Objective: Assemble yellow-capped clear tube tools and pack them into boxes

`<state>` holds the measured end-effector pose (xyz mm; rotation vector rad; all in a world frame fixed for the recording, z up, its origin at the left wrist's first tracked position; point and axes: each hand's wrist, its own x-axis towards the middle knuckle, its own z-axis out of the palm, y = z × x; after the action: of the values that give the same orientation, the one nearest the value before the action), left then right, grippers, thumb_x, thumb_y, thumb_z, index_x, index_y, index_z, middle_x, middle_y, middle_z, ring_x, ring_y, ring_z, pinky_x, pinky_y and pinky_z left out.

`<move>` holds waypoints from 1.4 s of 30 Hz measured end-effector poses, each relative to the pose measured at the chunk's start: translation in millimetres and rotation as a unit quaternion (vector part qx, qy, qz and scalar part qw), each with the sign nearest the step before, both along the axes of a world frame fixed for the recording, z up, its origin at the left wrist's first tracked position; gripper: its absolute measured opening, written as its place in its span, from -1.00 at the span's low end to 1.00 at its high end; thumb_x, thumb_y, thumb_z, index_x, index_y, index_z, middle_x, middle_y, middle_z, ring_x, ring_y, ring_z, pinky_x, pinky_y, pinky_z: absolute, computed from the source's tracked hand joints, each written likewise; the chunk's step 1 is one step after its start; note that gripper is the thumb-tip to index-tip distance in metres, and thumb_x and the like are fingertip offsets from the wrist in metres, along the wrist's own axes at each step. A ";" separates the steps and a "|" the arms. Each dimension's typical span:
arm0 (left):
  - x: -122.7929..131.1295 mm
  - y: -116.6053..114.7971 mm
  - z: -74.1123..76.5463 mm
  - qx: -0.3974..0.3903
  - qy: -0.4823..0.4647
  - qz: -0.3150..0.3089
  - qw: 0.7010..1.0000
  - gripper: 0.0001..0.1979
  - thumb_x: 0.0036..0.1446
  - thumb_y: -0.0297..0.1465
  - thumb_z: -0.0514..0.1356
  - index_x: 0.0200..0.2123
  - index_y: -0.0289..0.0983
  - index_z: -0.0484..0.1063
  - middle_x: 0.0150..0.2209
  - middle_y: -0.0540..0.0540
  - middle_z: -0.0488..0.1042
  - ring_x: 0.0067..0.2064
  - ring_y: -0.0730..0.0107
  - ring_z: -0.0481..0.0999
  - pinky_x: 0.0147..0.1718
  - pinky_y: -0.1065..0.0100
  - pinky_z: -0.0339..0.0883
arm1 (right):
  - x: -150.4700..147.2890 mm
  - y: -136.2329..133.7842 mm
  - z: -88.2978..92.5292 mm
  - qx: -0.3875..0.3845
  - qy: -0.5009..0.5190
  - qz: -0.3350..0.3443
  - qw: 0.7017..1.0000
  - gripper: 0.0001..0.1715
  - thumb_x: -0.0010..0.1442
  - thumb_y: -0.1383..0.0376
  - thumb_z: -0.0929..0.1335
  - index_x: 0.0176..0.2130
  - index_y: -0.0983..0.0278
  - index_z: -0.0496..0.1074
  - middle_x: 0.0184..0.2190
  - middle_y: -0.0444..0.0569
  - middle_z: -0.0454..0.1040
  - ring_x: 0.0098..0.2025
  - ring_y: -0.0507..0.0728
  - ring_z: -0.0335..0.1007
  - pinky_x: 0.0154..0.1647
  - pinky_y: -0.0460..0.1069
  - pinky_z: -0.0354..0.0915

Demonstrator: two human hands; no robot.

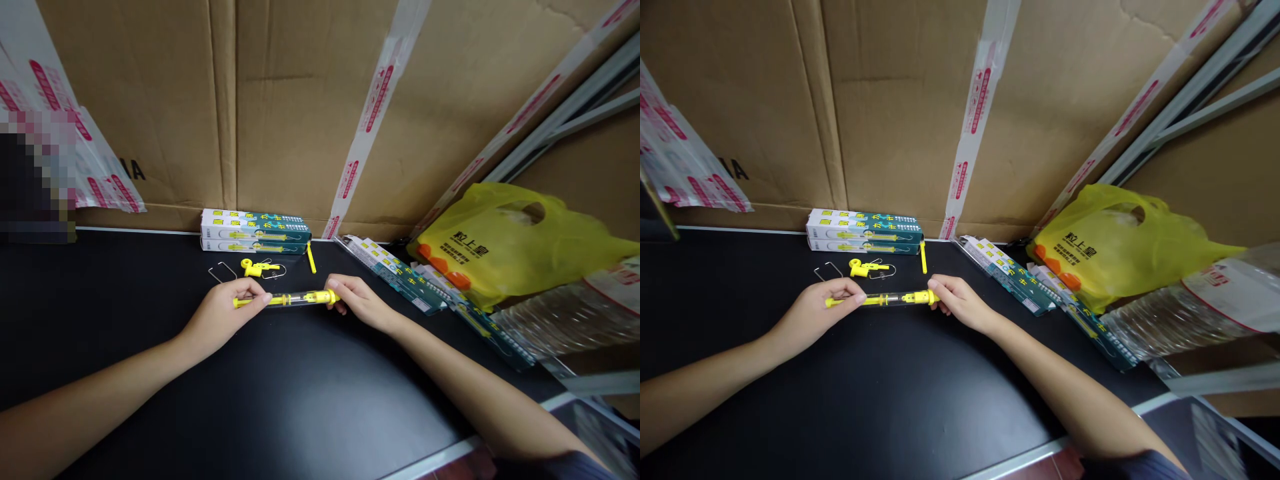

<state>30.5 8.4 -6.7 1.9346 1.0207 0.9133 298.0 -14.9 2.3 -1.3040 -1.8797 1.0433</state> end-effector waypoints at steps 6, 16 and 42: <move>0.2 0.0 0.7 -0.004 0.004 0.001 1.000 -0.74 0.12 -0.21 0.14 -0.46 -0.26 0.42 -0.46 0.03 0.45 -0.37 0.40 0.45 -0.34 0.41 0.30 | 0.2 0.7 -1.1 0.001 0.001 0.001 1.000 -0.46 0.28 -0.05 0.15 -0.47 0.30 0.28 -0.56 -0.14 0.32 -0.59 -0.05 0.15 -0.58 -0.13 0.15; 0.4 0.2 0.4 -0.005 0.001 0.002 1.000 -0.75 0.11 -0.21 0.15 -0.47 -0.26 0.42 -0.46 0.04 0.45 -0.37 0.40 0.45 -0.32 0.41 0.31 | 0.6 0.8 -2.2 -0.003 0.000 0.000 1.000 -0.46 0.28 -0.06 0.15 -0.47 0.29 0.28 -0.56 -0.13 0.32 -0.58 -0.05 0.16 -0.58 -0.13 0.15; 0.1 0.9 -1.3 0.005 0.006 0.002 1.000 -0.72 0.11 -0.18 0.14 -0.47 -0.26 0.42 -0.46 0.02 0.47 -0.38 0.38 0.46 -0.34 0.40 0.32 | 1.7 1.0 -3.3 0.001 -0.004 0.004 1.000 -0.45 0.29 -0.06 0.14 -0.47 0.29 0.29 -0.56 -0.13 0.33 -0.58 -0.05 0.16 -0.57 -0.13 0.14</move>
<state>30.7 9.3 -8.0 1.9504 1.0284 0.9108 299.7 -13.9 -1.0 -1.3032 -1.8935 1.0422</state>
